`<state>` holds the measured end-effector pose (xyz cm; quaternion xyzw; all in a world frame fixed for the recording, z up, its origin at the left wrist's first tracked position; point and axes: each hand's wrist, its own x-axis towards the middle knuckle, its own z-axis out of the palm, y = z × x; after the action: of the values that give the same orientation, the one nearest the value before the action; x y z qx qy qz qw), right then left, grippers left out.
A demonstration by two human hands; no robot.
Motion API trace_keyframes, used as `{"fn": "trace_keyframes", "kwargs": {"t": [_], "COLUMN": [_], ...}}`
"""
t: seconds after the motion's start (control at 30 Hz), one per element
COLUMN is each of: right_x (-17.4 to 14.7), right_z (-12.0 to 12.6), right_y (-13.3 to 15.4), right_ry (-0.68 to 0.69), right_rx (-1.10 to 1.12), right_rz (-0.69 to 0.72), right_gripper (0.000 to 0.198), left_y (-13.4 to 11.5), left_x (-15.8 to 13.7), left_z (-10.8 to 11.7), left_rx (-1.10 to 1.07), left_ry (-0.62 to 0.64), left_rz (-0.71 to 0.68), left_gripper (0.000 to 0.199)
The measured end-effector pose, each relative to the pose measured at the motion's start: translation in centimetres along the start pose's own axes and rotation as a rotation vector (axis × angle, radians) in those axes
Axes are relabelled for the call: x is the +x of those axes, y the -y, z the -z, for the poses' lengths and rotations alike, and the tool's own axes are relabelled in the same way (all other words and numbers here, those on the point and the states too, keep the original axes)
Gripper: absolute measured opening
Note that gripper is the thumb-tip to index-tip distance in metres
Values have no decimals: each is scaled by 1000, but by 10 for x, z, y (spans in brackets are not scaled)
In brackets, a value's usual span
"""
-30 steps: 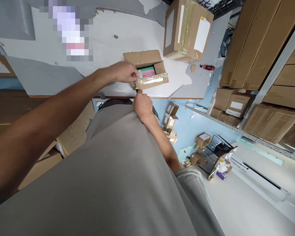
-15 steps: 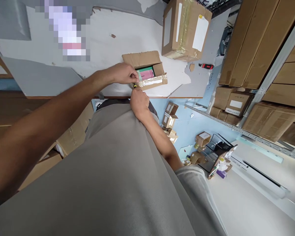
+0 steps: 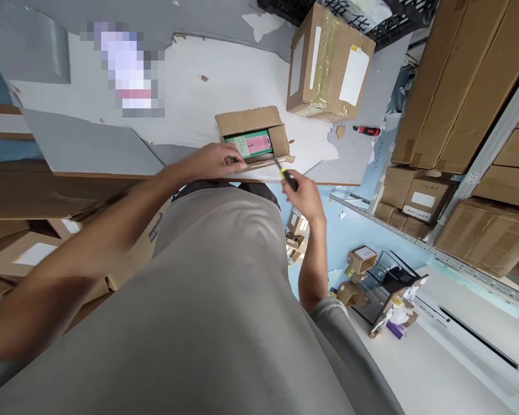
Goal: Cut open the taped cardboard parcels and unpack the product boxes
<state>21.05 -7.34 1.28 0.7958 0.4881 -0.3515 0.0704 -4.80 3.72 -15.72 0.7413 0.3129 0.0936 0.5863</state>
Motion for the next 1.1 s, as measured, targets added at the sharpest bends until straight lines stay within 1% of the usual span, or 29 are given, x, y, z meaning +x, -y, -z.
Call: {"fn": "trace_keyframes", "kwargs": {"t": [0.07,0.13,0.2,0.3,0.37,0.43,0.53,0.6,0.67,0.73,0.77,0.87,0.93,1.0,1.1], "right_x": [37,80,123,174,196,208,214,209,197,179,169,148,143,143,145], "right_z": [3,-2,-12,-32,-43,-50,-52,-49,-44,-41,-40,-40,-40,-38,-30], "right_y": [-40,-73,-98,-124,-136,-146,-154,-150,-135,-108,-93,-44,-19,-2,8], "right_ry": [-139,-235,-244,-197,-160,-130,-132,-171,-218,-243,-234,-149,-60,13,55], "right_rx": [-15,-81,-122,-115,-113,-125,-160,-159,-120,-81,-86,-173,-216,-210,-175], "right_rz": [-66,-135,-203,-244,-252,-244,-206,-131,23,241,334,590,673,696,687], "right_gripper": [40,43,51,66,73,76,75,71,64,59,57,51,46,47,52], "left_y": [-10,-19,-26,-35,-41,-48,-54,-54,-51,-44,-40,-31,-29,-31,-36], "left_x": [-8,-13,-16,-18,-21,-25,-32,-34,-34,-32,-30,-22,-16,-10,-3], "left_z": [-8,-18,-28,-44,-56,-70,-92,-106,-117,-124,-127,-131,-132,-132,-132], "left_rx": [-33,-51,-30,34,57,70,77,108,168,215,224,221,230,256,301], "left_ry": [-9,-44,-95,-181,-256,-346,-502,-599,-657,-669,-670,-696,-712,-708,-687], "left_rz": [33,85,148,260,348,442,567,609,621,628,632,637,637,641,645], "left_gripper": [51,57,55,42,36,36,49,61,75,93,100,113,114,111,108]}}
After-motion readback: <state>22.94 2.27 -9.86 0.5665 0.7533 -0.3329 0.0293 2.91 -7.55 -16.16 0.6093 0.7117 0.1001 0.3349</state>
